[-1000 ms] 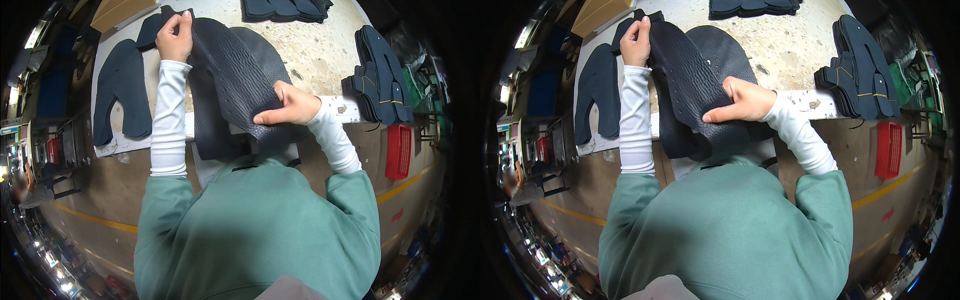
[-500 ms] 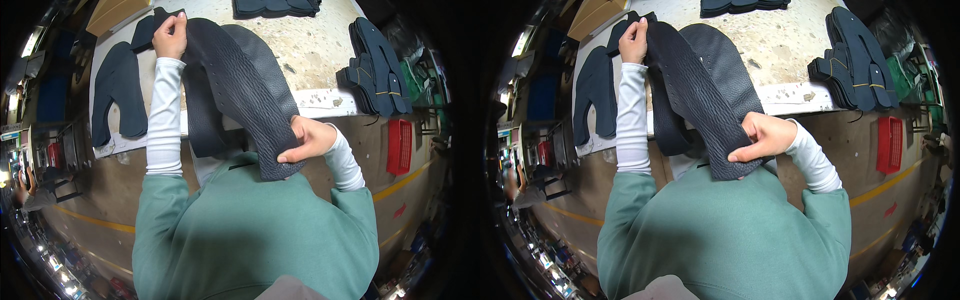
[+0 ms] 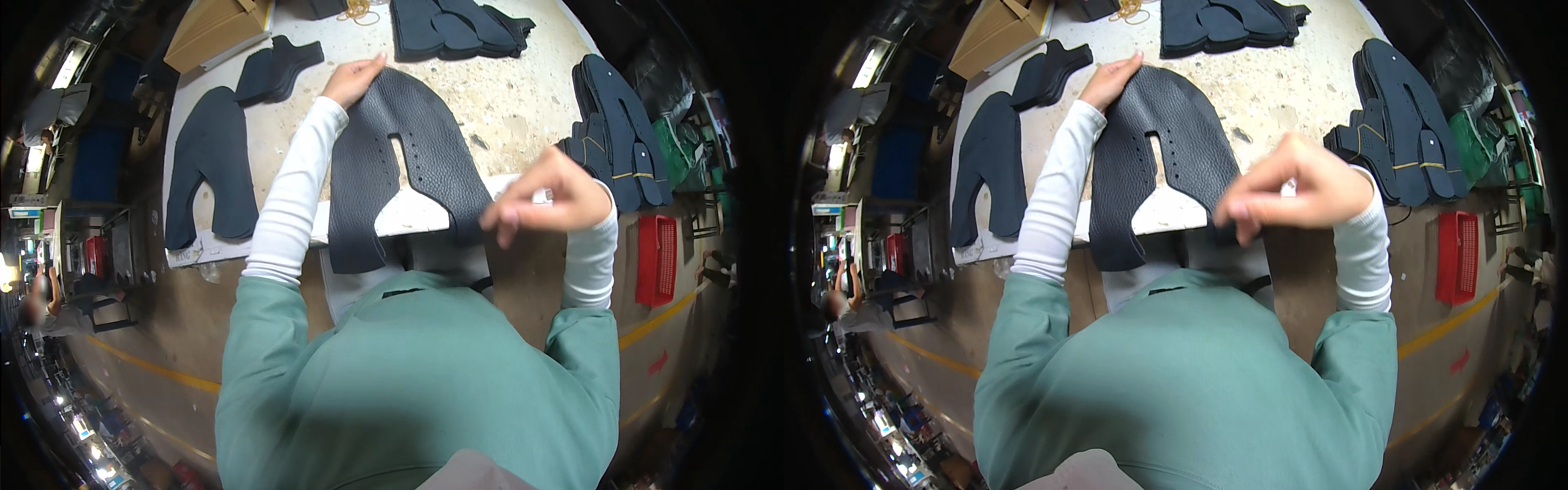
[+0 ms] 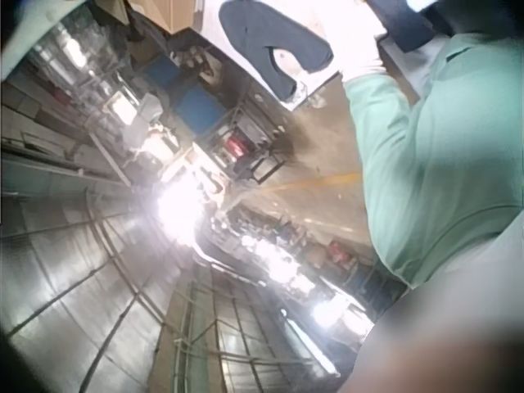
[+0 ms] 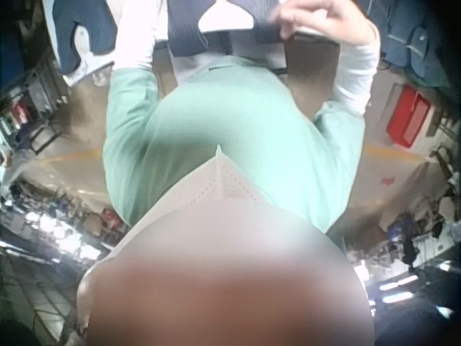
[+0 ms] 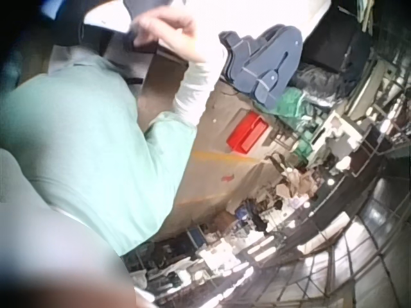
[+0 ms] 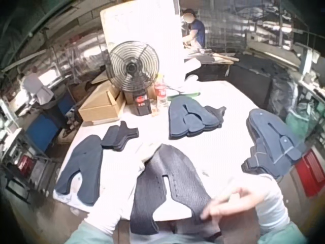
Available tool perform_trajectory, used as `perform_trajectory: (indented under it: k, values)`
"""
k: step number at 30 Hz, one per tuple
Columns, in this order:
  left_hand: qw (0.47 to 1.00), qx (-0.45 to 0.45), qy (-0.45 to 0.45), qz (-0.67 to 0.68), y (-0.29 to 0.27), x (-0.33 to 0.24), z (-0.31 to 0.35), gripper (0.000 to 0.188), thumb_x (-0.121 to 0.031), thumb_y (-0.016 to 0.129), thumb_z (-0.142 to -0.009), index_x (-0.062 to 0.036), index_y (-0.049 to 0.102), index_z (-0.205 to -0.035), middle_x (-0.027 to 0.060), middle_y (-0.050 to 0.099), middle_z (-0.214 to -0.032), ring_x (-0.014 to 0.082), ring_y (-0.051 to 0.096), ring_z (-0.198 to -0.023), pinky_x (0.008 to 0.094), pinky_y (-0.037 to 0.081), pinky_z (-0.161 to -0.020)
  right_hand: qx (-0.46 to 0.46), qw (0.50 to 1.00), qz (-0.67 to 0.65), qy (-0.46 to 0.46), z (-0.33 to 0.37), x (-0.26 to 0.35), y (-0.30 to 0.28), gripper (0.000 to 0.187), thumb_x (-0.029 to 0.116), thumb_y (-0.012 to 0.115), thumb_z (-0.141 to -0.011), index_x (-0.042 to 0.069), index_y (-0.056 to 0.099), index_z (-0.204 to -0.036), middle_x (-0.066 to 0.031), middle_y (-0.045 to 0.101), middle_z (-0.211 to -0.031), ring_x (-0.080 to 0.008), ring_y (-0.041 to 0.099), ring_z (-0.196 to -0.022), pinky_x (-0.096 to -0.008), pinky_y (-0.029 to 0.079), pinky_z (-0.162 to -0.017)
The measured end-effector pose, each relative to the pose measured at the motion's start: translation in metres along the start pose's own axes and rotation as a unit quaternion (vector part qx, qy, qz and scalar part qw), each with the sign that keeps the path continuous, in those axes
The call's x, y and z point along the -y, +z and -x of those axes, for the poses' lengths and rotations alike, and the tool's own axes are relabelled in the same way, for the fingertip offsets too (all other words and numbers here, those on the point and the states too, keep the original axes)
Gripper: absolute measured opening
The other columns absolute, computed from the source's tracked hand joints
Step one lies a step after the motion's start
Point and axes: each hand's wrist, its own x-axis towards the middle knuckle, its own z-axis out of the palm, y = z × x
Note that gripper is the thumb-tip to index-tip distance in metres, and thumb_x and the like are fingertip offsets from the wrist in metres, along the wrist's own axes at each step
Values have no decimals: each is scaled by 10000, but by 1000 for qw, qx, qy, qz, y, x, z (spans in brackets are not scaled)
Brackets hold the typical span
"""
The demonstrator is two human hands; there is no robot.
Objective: The person assembles black leather shoe parts on a workbench. They repeatedly pick up a smaller leather piece, align it with a larger perforated piece, press the edges together, and place the assembled unit on a growing stack. The person also briefly handles a white plastic container and a small white paper item.
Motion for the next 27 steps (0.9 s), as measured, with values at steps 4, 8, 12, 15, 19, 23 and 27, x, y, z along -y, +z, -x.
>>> perform_trajectory:
  k: [4, 8, 12, 15, 19, 23, 27]
  values:
    - [985, 115, 132, 13, -6, -6, 15, 264, -253, 534, -913, -64, 658, -1049, 16, 649, -973, 102, 571, -897, 230, 433, -841, -163, 986, 6, -21, -58, -27, -22, 239, 165, 550, -893, -36, 639, -987, -97, 668, -788, -130, 644, -744, -246, 510, -679]
    - [972, 157, 172, 20, -12, -13, 25, 266, -202, 520, -915, -57, 616, -1116, 29, 615, -1091, 121, 524, -1044, 256, 359, -961, -385, 899, 199, -65, -139, -70, -49, 230, 229, 566, -857, 55, 679, -955, -121, 679, -811, -189, 674, -747, -279, 513, -695]
    - [987, 112, 82, 75, -14, -11, 27, 291, -196, 609, -866, -20, 625, -1097, 31, 632, -1036, 84, 542, -958, 234, 400, -886, -445, 890, 102, -4, -176, -104, -33, 295, 330, 588, -843, 74, 682, -955, -149, 670, -810, -236, 669, -734, -312, 503, -671]
    - [990, 107, 92, -17, -12, -8, 27, 284, -183, 658, -822, 4, 649, -1035, 30, 652, -937, 78, 567, -855, 222, 438, -807, -389, 909, 141, -51, -172, -116, -18, 320, 337, 591, -840, 55, 675, -965, -168, 664, -824, -275, 663, -763, -325, 502, -684]
    - [992, 56, 99, -61, -1, -8, 29, 253, -138, 672, -800, 20, 656, -997, 16, 647, -866, 71, 570, -778, 208, 460, -737, -427, 889, 161, -46, -169, -116, -11, 302, 333, 588, -840, 64, 686, -934, -166, 659, -796, -301, 655, -739, -345, 504, -674]
    - [996, 52, 39, -59, 3, -13, 40, 261, -169, 715, -765, 14, 664, -944, 18, 651, -830, 78, 582, -735, 214, 473, -695, -435, 882, 182, 16, -170, -116, -15, 307, 373, 577, -831, 98, 700, -890, -164, 647, -748, -317, 641, -708, -378, 498, -656]
    - [997, 64, 5, -50, 10, -11, 59, 350, -206, 760, -720, 11, 639, -966, 42, 654, -855, 106, 600, -743, 233, 485, -703, -463, 851, 225, 101, -170, -128, -28, 351, 418, 568, -818, 100, 704, -876, -166, 647, -758, -334, 633, -718, -392, 496, -695]
